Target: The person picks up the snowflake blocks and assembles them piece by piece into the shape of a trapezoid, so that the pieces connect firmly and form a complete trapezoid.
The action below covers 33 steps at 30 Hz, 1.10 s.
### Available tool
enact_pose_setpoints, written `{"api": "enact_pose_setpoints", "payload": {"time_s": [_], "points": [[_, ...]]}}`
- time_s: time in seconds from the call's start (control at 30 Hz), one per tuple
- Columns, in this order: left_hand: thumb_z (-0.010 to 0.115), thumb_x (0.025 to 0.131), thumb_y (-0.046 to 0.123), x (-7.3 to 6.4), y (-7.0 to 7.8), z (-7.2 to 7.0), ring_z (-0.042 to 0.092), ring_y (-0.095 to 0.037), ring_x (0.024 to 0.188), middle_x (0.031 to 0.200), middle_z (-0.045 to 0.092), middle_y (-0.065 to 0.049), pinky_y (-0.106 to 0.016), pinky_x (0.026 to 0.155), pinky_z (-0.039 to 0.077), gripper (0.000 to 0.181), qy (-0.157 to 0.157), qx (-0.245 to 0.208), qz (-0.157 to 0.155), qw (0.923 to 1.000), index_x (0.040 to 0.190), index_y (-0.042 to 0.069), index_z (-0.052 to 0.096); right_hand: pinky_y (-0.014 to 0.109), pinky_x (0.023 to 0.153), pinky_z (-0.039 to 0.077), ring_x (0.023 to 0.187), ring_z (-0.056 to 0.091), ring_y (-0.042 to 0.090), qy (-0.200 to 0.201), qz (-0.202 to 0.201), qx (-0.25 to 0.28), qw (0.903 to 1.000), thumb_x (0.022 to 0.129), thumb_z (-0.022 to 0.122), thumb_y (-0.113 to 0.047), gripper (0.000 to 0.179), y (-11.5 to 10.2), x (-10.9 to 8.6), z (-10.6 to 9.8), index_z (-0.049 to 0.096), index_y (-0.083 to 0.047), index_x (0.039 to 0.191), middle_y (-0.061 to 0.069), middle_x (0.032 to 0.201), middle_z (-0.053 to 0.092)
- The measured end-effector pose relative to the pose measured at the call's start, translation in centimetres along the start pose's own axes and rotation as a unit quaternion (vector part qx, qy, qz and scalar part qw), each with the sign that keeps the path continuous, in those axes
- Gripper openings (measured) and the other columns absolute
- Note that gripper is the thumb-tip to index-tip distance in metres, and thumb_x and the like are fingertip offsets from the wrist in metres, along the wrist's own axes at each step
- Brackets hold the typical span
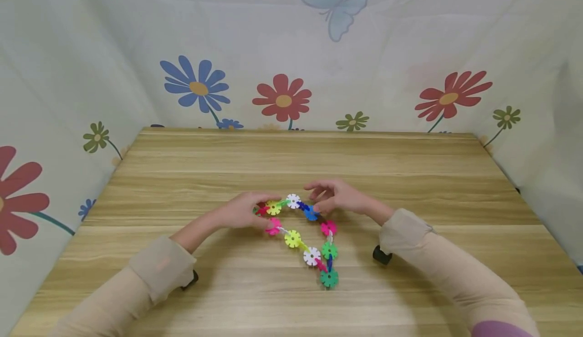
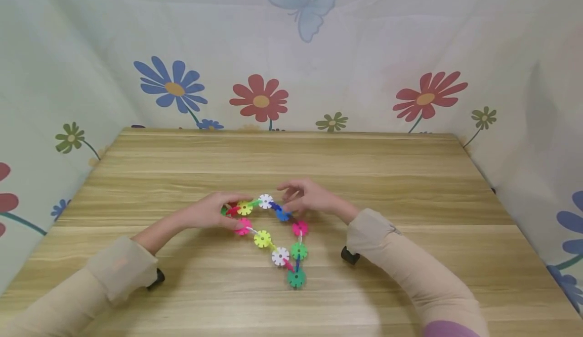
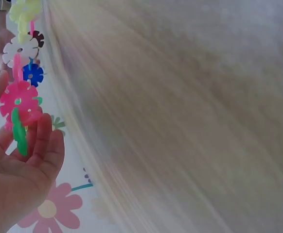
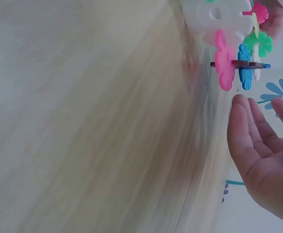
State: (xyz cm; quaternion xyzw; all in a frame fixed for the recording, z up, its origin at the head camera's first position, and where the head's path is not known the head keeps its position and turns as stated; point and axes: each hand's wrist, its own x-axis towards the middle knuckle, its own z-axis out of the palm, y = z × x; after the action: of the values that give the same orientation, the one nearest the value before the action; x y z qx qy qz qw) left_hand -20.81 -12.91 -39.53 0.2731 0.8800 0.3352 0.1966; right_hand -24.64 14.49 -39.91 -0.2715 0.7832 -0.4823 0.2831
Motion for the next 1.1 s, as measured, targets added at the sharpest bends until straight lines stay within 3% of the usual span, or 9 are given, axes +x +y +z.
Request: {"api": "enact_pose_setpoints", "payload": {"time_s": [0.27,0.5,0.9,1.1], "points": [[0.061,0.082,0.031,-0.7,-0.2,-0.6,0.044,-0.024,0.117,0.132,0.045,-0.008,-0.043,0.093,0.04,0.056,-0.009,0.003,0.014,0.9999,0.132,0.014,0.043,0.031,0.073,0.05,0.094,0.058,0.025,-0.055,0.013,-0.031,0.9979,0.076,0.068,-0.016,0.073,0.2,-1.6,-0.4,0.028,-0.003,0.136,0.022,0.122,0.046],[0.065,0.079,0.03,-1.0,-0.8,-1.0,0.051,-0.025,0.108,0.129,0.048,-0.009,-0.039,0.088,0.044,0.061,-0.017,0.006,0.007,0.9998,0.133,0.012,0.041,0.031,0.073,0.05,0.096,0.056,0.024,-0.063,0.034,-0.035,0.9968,0.074,0.071,-0.019,0.081,0.4,-2.8,-0.6,0.023,-0.008,0.139,0.021,0.125,0.043],[0.071,0.073,0.028,-0.9,-0.8,-0.9,0.054,-0.024,0.101,0.124,0.051,-0.009,-0.037,0.083,0.047,0.067,0.034,0.003,-0.016,0.9993,0.131,0.012,0.041,0.031,0.077,0.049,0.097,0.055,0.024,-0.052,0.055,-0.014,0.9971,0.075,0.07,-0.015,0.083,0.4,-3.7,-0.5,0.018,-0.011,0.14,0.018,0.119,0.044],[0.073,0.071,0.029,-0.8,-0.6,-0.5,0.055,-0.019,0.092,0.12,0.052,-0.011,-0.029,0.074,0.048,0.072,0.047,0.013,-0.037,0.9981,0.133,0.015,0.039,0.031,0.075,0.049,0.095,0.056,0.025,-0.048,0.046,0.002,0.9978,0.075,0.07,-0.011,0.085,0.6,-3.8,-0.4,0.018,-0.014,0.141,0.021,0.12,0.043]]}}
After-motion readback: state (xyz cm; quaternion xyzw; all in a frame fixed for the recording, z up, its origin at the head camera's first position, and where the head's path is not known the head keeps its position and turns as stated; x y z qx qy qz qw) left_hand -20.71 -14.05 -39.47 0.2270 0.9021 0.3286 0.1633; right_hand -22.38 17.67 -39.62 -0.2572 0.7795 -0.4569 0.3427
